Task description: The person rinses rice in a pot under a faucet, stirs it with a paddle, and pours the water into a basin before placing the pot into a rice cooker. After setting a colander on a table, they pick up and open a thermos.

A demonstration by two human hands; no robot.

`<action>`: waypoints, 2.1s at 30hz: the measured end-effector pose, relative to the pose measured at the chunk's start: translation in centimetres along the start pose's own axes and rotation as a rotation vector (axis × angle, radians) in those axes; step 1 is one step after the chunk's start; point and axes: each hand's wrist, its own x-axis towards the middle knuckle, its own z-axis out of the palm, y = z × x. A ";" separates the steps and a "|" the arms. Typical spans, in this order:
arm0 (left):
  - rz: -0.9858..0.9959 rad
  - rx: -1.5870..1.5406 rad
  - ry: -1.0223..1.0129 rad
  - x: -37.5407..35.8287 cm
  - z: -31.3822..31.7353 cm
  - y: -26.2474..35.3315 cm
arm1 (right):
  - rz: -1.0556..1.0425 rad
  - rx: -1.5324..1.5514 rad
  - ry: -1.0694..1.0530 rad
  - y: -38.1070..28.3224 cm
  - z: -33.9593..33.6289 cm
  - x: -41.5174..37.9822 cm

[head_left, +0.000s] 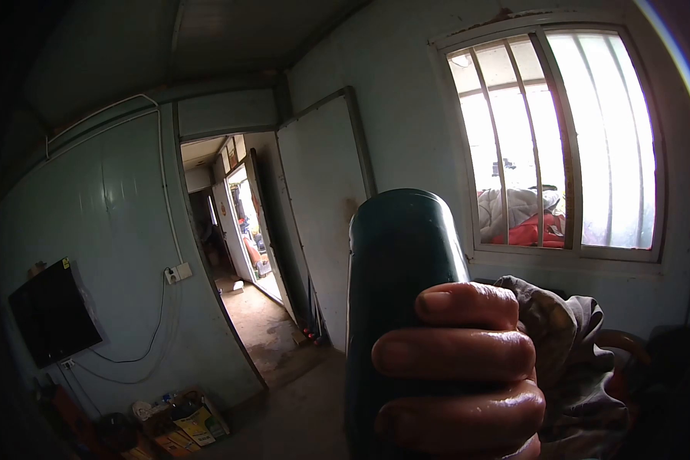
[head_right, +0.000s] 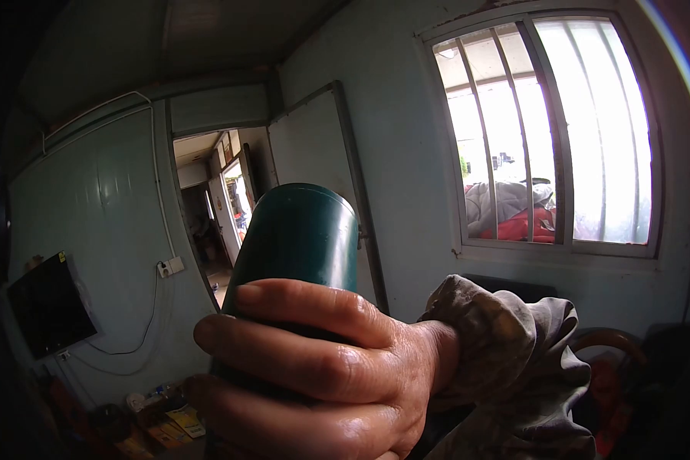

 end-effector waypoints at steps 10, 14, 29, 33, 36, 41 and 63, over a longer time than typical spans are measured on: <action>-0.005 -0.006 -0.002 -0.4 -0.4 0.0 | -0.712 0.046 0.090 4.5 1.1 1.4; -0.005 -0.006 -0.001 -0.5 -0.2 0.0 | -0.678 0.090 0.191 4.9 2.2 0.9; 0.007 -0.006 0.004 -1.3 -0.5 0.1 | -0.219 0.121 0.217 0.9 1.6 1.1; 0.008 -0.004 -0.001 -1.5 -0.6 0.4 | -0.692 0.065 0.124 2.5 1.8 1.5; 0.014 -0.002 0.000 -1.6 -0.8 0.4 | 0.018 0.015 -0.041 -2.1 0.8 0.7; 0.015 -0.001 -0.002 -1.7 -0.7 0.5 | -0.360 0.173 -0.005 1.7 1.1 1.7; 0.043 0.011 0.009 -2.9 -1.1 0.8 | 0.005 0.049 -0.058 -2.9 0.8 0.0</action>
